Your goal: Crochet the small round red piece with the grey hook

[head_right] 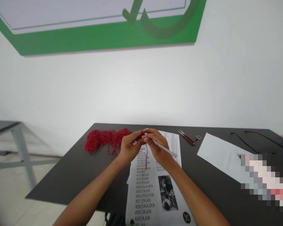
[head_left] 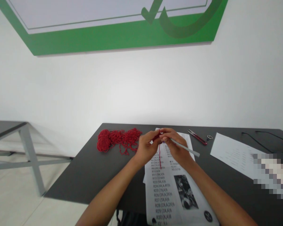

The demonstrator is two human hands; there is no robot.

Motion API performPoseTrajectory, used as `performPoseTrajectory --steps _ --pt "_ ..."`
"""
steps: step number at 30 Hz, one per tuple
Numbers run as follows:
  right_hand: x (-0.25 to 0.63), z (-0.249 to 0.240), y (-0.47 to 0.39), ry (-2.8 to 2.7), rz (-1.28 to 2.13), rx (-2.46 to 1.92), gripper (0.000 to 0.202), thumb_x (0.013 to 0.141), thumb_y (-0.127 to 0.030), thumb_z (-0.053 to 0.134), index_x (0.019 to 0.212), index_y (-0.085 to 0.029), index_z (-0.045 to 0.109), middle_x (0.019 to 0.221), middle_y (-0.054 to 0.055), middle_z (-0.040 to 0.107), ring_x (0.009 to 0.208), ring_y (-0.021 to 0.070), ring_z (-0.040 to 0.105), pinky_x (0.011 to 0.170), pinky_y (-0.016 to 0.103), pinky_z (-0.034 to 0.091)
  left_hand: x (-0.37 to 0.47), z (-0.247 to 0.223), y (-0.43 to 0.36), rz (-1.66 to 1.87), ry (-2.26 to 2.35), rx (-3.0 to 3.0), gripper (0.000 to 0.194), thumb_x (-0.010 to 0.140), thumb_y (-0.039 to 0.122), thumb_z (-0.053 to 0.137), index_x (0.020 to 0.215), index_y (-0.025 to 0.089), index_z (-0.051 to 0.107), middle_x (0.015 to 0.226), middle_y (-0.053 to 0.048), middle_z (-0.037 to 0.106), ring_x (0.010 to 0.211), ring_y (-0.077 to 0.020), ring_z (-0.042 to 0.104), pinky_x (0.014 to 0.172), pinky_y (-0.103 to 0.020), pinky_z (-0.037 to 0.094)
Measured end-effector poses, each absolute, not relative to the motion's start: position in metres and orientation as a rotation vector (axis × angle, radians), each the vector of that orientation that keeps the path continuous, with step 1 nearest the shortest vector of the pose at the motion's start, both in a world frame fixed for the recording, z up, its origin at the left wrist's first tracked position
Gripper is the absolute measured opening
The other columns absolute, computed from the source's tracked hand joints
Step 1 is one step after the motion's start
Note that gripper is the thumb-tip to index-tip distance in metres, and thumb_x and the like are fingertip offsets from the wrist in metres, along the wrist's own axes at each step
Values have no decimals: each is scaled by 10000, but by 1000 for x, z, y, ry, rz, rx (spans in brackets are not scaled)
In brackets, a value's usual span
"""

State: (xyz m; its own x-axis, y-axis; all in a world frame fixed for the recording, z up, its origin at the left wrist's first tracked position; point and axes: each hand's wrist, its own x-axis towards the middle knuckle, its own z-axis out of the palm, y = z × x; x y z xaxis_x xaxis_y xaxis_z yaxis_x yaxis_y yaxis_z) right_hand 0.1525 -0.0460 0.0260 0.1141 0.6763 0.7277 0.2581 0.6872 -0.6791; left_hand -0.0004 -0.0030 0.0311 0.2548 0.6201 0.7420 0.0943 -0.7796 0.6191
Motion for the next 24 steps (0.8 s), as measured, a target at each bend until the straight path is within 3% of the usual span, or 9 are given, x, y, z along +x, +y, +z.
performPoseTrajectory --steps 5,9,14,17,21,24 --pt "149 25 -49 -1540 112 -875 146 1005 -285 624 1011 -268 769 1123 59 770 1049 222 744 932 401 636 -1 28 -2 1614 578 2245 382 939 208 683 1318 162 704 904 -90 786 772 -163 724 708 -270 604" --pt "149 23 -50 -1570 50 -871 135 1009 -247 609 1024 -262 743 1134 66 746 1041 218 737 912 398 641 0 27 -7 1679 685 2278 422 929 192 673 1350 165 679 961 -106 790 842 -182 743 768 -291 616" --pt "148 22 -53 -1616 -142 -924 154 1006 -212 604 1084 -257 729 1148 93 724 1040 232 719 895 426 637 4 26 -12 1711 748 2192 407 878 188 711 1283 162 726 947 -108 796 833 -196 739 783 -321 618" --pt "148 22 -55 -1630 -259 -931 162 993 -204 623 1102 -253 732 1148 102 727 1032 243 711 892 441 633 8 27 -14 1604 750 1851 394 833 223 767 1222 163 763 982 -105 806 830 -198 743 797 -331 619" --pt "148 27 -56 -1590 -116 -861 166 1008 -243 609 1085 -273 753 1106 78 739 1006 224 734 864 397 637 9 34 -11 1286 599 1320 462 756 427 873 1111 140 799 858 -83 799 684 -165 710 649 -276 585" --pt "148 33 -56 -1583 87 -781 134 993 -237 637 1016 -263 766 1065 59 765 979 208 750 857 360 631 5 38 -6 1249 555 1216 466 714 493 900 993 131 810 729 -41 747 545 -96 616 532 -212 505"
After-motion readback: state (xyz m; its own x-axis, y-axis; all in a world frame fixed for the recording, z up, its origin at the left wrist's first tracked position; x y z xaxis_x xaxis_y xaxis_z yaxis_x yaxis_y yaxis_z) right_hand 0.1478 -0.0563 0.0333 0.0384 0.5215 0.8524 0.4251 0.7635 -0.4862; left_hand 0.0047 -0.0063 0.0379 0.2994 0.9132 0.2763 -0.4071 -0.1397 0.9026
